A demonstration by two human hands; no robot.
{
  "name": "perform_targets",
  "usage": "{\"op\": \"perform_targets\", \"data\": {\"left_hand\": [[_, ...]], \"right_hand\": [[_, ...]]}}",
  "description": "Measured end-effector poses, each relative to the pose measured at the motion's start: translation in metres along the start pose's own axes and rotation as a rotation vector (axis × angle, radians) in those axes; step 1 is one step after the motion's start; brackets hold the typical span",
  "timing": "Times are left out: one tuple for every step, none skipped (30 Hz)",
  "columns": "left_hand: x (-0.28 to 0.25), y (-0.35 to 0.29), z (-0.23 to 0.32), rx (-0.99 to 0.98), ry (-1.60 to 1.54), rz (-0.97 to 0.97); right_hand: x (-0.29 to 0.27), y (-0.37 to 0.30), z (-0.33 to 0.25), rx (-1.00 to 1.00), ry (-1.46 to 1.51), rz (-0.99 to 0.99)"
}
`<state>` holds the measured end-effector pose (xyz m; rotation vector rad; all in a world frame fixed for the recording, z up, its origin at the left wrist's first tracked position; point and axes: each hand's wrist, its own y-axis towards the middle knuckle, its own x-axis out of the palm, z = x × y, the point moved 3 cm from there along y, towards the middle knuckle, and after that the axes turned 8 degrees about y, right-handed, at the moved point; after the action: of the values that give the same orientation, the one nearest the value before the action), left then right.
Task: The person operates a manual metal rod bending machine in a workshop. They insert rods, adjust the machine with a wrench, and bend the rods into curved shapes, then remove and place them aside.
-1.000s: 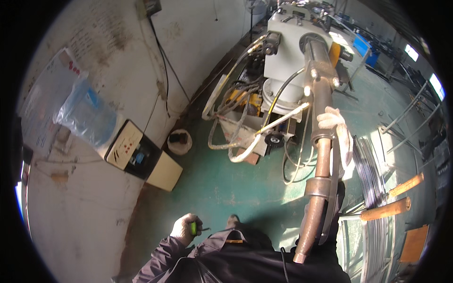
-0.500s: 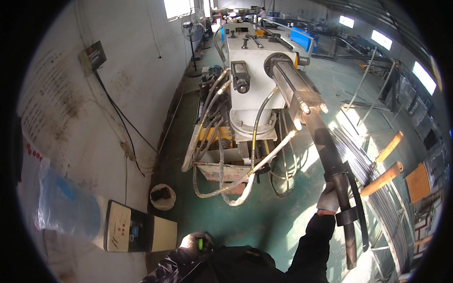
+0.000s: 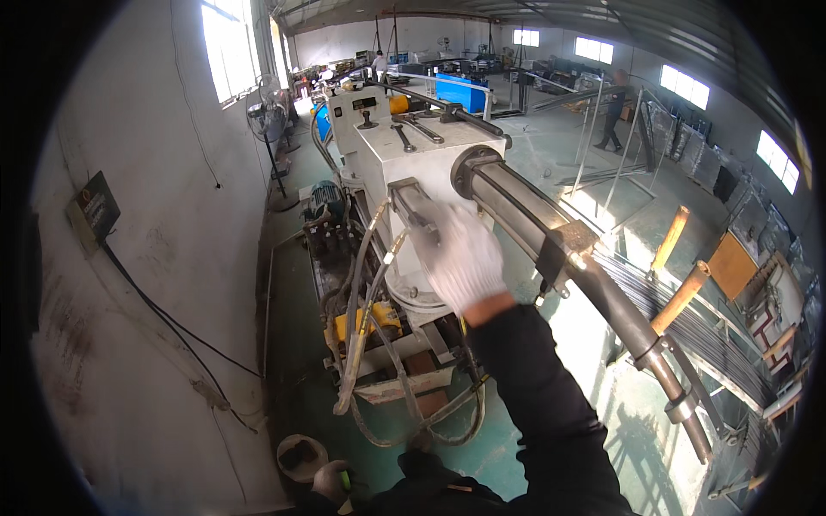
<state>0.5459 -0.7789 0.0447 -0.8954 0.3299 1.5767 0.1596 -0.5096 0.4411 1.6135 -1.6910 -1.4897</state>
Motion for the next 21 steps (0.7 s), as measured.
{"op": "perform_targets", "data": {"left_hand": [[0.009,0.014,-0.020,-0.137,-0.030,-0.065],[0.010,0.032,-0.035,-0.113,0.007,-0.084],[0.006,0.058,-0.050,-0.053,0.082,-0.089],[0.009,0.072,-0.061,-0.128,-0.035,0.083],[0.003,0.079,-0.081,-0.289,-0.339,0.036],[-0.005,0.081,-0.097,-0.442,-0.651,-0.009],[-0.009,0.089,-0.106,-0.589,-0.973,-0.053],[-0.024,0.093,-0.101,-0.165,-0.573,0.111],[-0.032,0.100,-0.112,-0.380,-0.767,0.101],[-0.042,0.102,-0.123,-0.599,-0.957,0.081],[-0.046,0.105,-0.130,-0.821,-1.143,0.053],[-0.050,0.114,-0.134,-0.865,-1.086,0.026],[-0.052,0.126,-0.137,-0.906,-1.031,0.001],[-0.052,0.137,-0.141,-0.949,-0.974,-0.025],[-0.052,0.151,-0.139,-0.830,-0.868,-0.034],[-0.054,0.164,-0.135,-0.727,-0.776,-0.059],[-0.057,0.177,-0.128,-0.589,-0.650,-0.110],[-0.064,0.190,-0.119,-0.419,-0.470,-0.156],[-0.074,0.202,-0.107,-0.217,-0.250,-0.177],[-0.087,0.212,-0.095,-0.040,-0.053,-0.166],[-0.102,0.222,-0.083,0.091,0.085,-0.135]], "right_hand": [[0.025,0.036,0.015,-0.034,-0.096,-0.008],[0.047,0.066,0.032,0.022,-0.167,-0.071],[0.072,0.097,0.049,0.070,-0.247,-0.104],[0.094,0.124,0.068,0.113,-0.314,-0.157],[0.117,0.151,0.087,0.172,-0.417,-0.241],[0.137,0.174,0.104,0.237,-0.488,-0.300],[0.158,0.193,0.120,0.337,-0.572,-0.400],[0.175,0.208,0.135,0.430,-0.552,-0.450],[0.188,0.215,0.147,0.554,-0.542,-0.501],[0.200,0.222,0.152,0.513,-0.576,-0.542],[0.209,0.227,0.155,0.489,-0.618,-0.569],[0.214,0.228,0.156,0.461,-0.664,-0.595],[0.217,0.227,0.154,0.417,-0.716,-0.608],[0.217,0.224,0.148,0.324,-0.746,-0.580],[0.215,0.221,0.141,0.272,-0.794,-0.525],[0.212,0.217,0.135,0.290,-0.756,-0.488],[0.209,0.213,0.128,0.293,-0.712,-0.454],[0.209,0.208,0.122,0.314,-0.709,-0.501],[0.209,0.205,0.116,0.310,-0.701,-0.517],[0.211,0.204,0.109,0.282,-0.697,-0.511],[0.213,0.204,0.104,0.301,-0.721,-0.520]]}}
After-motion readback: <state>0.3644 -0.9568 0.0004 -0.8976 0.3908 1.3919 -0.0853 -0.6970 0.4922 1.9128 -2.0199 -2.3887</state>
